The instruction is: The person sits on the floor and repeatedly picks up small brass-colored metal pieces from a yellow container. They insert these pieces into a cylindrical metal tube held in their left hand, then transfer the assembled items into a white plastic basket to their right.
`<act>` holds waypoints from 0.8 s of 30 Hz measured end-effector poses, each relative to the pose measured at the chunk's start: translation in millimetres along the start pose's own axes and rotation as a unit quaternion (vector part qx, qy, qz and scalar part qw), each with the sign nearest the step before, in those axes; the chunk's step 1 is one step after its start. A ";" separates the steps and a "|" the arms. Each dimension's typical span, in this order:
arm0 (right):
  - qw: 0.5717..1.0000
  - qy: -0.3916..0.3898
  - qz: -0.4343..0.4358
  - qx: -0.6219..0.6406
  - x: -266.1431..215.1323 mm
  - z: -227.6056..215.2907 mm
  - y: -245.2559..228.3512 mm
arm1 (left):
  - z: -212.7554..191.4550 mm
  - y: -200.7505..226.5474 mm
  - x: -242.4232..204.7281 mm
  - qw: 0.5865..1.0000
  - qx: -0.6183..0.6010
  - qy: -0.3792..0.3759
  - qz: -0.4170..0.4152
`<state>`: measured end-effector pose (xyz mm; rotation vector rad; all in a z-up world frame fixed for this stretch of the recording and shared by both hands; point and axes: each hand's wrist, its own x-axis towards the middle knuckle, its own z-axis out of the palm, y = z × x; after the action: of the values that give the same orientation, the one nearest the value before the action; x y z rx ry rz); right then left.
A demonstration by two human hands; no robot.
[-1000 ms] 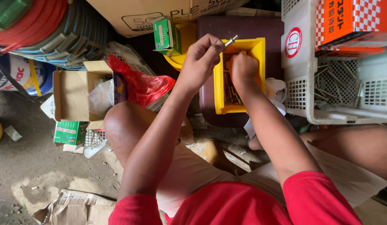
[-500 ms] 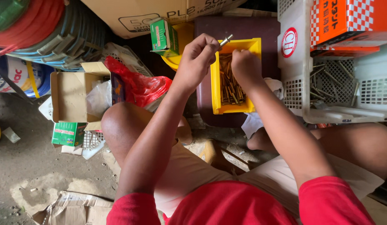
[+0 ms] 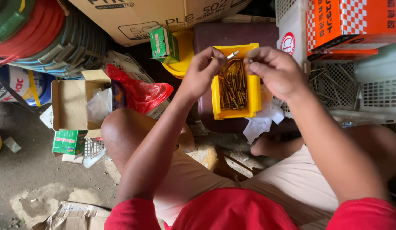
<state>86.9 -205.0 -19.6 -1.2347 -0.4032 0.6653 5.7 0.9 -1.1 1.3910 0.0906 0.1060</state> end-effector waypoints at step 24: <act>0.908 0.016 -0.155 -0.389 -46.3 3.6 -60.4 | 32.9 -21.5 -9.3 0.987 0.134 -0.084 0.002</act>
<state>64.8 -243.8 42.2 -1.8770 -0.8698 0.1931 1.1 -36.1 -16.5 1.6624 -0.0395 -0.0219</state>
